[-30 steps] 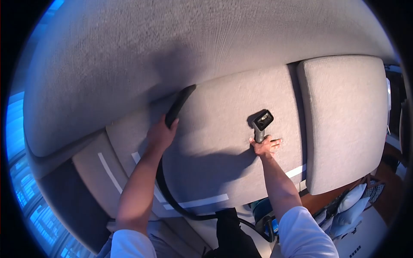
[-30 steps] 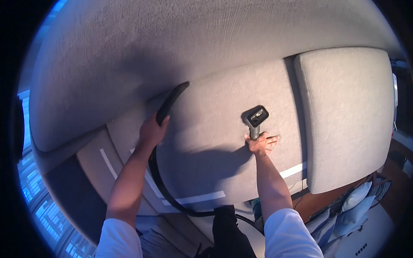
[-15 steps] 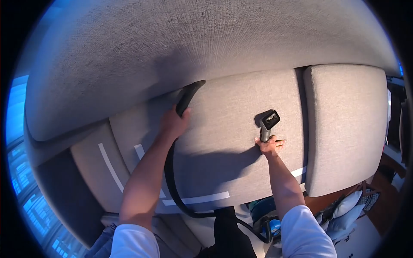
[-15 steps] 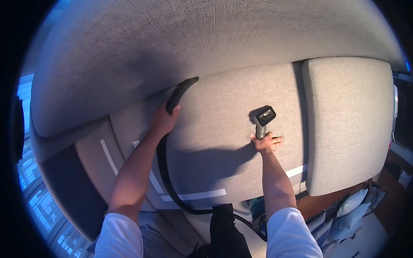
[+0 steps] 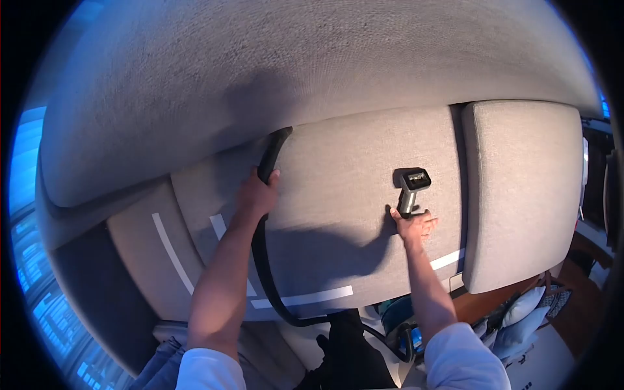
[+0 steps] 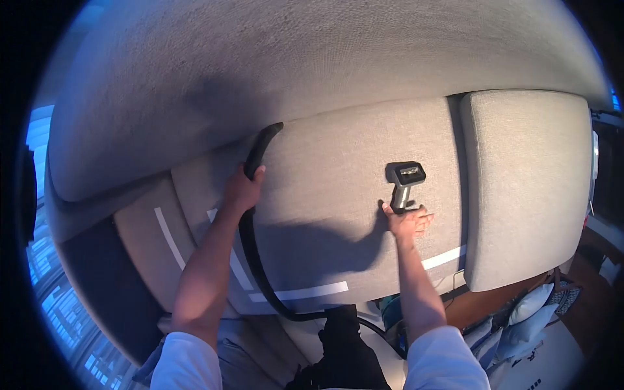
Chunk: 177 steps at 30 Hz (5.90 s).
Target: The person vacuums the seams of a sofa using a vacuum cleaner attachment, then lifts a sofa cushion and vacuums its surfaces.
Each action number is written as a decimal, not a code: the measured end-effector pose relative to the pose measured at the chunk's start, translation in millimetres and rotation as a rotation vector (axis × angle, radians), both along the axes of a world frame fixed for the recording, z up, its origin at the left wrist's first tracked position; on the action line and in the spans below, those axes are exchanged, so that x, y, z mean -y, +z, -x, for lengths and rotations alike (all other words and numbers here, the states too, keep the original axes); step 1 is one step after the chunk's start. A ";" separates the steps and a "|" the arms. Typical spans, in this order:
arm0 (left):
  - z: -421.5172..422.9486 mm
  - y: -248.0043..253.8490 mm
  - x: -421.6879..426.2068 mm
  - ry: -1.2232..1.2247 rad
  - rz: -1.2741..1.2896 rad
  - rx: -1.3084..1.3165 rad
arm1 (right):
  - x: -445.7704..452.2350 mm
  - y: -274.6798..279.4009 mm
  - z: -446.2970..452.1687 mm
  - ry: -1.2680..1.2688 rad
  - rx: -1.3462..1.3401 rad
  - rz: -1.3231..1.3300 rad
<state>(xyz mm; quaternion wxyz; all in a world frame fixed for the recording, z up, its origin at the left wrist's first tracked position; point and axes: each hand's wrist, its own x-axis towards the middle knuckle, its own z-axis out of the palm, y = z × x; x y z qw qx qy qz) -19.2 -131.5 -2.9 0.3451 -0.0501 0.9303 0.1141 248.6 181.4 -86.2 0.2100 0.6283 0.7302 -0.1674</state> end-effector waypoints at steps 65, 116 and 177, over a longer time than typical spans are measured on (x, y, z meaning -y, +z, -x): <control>10.6 -5.2 171.9 0.146 0.013 -0.149 | 295.2 -59.4 361.8 1.256 0.095 0.104; 5.4 -11.8 331.1 0.291 -0.053 -0.025 | 416.1 -73.7 364.6 1.603 -0.248 0.061; -4.0 -32.5 335.2 0.323 -0.098 -0.054 | 429.7 -70.1 370.3 1.170 -0.296 0.339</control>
